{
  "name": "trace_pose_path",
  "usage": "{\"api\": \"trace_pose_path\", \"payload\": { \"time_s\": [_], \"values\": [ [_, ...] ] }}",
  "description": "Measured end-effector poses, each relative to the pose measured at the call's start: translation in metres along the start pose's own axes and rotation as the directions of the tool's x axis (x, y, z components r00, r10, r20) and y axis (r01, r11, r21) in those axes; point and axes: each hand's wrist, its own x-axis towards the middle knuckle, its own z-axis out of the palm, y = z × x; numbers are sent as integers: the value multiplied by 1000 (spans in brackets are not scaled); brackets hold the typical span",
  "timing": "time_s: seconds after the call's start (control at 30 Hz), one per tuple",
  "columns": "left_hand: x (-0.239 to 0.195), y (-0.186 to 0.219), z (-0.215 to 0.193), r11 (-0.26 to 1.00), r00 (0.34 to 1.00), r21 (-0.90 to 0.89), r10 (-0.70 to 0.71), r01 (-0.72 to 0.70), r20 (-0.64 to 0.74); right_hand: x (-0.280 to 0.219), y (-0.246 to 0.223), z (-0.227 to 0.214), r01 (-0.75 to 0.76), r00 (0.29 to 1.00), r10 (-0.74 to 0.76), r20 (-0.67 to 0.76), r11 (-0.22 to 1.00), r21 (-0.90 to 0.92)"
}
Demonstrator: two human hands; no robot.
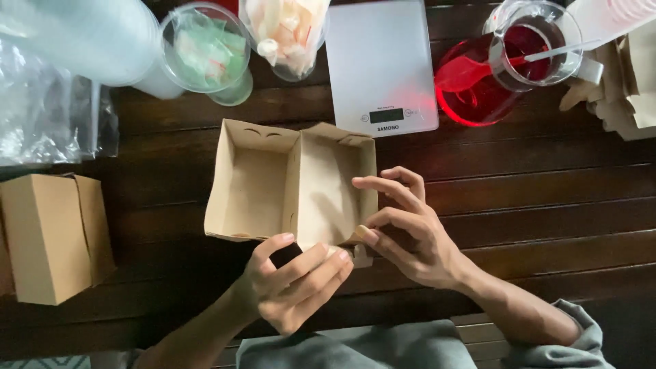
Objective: The person assembles a flat cardboard box by folding its sides and tucking tabs into slots to form a rectangular container. The finished box is placed on the table next to other completed boxes.
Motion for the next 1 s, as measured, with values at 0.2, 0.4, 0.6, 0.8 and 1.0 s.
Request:
{"api": "trace_pose_path", "payload": {
  "time_s": [0.2, 0.4, 0.6, 0.8, 1.0],
  "values": [
    [-2, 4, -4, 996, 998, 78, -40, 36, 57, -2, 1, 6, 7, 1000, -8, 28, 999, 48],
    [-8, 29, -7, 956, 970, 226, -215, 186, 111, -3, -2, 13, 25, 999, -22, -44, 998, 64],
    [-14, 67, -7, 825, 838, 221, -543, 520, 56, -7, -5, 18, 1, 1000, -1, 9, 999, 43],
    [-24, 76, 0, 782, 838, 315, -537, 537, -97, -11, 1, 25, 69, 998, -69, -2, 997, 41],
    [-31, 92, 18, 739, 741, 63, -667, 671, -81, -11, -1, 25, 83, 996, -83, 11, 997, 0]
  ]
}}
